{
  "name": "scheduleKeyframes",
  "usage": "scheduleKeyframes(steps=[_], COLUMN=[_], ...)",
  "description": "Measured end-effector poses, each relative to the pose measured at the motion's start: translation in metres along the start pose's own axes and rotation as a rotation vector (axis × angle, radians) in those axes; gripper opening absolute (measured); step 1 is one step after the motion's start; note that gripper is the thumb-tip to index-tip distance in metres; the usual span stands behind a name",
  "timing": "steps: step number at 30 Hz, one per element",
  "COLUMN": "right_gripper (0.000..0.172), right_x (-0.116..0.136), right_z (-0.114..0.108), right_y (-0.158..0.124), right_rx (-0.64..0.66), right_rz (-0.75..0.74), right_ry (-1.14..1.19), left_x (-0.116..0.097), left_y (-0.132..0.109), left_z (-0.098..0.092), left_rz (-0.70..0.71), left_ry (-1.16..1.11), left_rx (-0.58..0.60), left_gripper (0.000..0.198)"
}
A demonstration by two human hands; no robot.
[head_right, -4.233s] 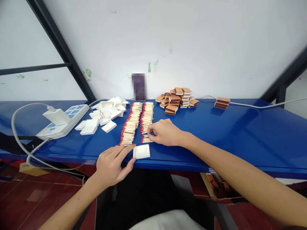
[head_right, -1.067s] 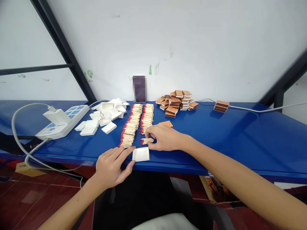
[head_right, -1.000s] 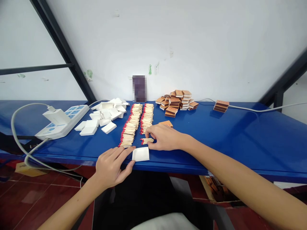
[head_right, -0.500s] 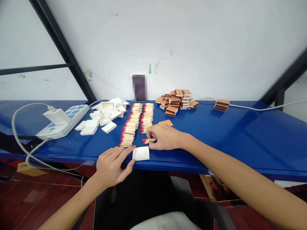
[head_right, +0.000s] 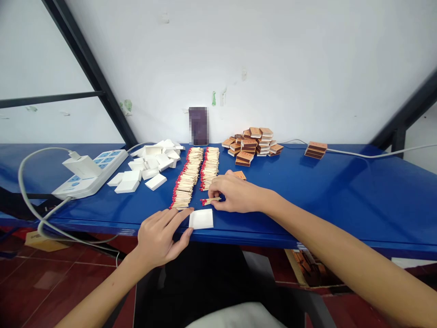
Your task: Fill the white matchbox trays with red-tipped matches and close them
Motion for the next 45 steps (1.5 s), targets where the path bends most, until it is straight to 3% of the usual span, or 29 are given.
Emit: scheduleKeyframes(steps=[6, 15, 25, 38, 45], right_gripper=[0.017, 0.014, 0.01, 0.009, 0.014], right_x=[0.004, 0.006, 0.015, 0.008, 0.004], right_z=[-0.002, -0.007, -0.001, 0.001, 0.005], right_y=[-0.001, 0.016, 0.039, 0.04, 0.045], right_rx=[0.062, 0.16, 0.378, 0.45, 0.475], right_rz=[-0.022, 0.037, 0.032, 0.027, 0.02], right_ry=[-0.035, -0.088, -0.204, -0.17, -0.157], left_x=[0.0, 0.0, 0.0, 0.001, 0.008], left_y=[0.0, -0.002, -0.002, -0.002, 0.0], left_z=[0.001, 0.002, 0.002, 0.002, 0.0], left_rz=[-0.004, -0.013, -0.005, -0.027, -0.165], left_ry=[0.014, 0.001, -0.007, -0.033, -0.198], left_rx=[0.001, 0.01, 0.007, 0.026, 0.127], left_gripper=[0.03, 0.029, 0.03, 0.029, 0.029])
Point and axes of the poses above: each hand's wrist, its own y-axis towards the middle knuckle, its own z-axis out of the palm, x = y × z, the point moved 7 cm from there along y, towards the middle knuckle, and after that the axes turned 8 degrees about y, right-handed, at the moved point
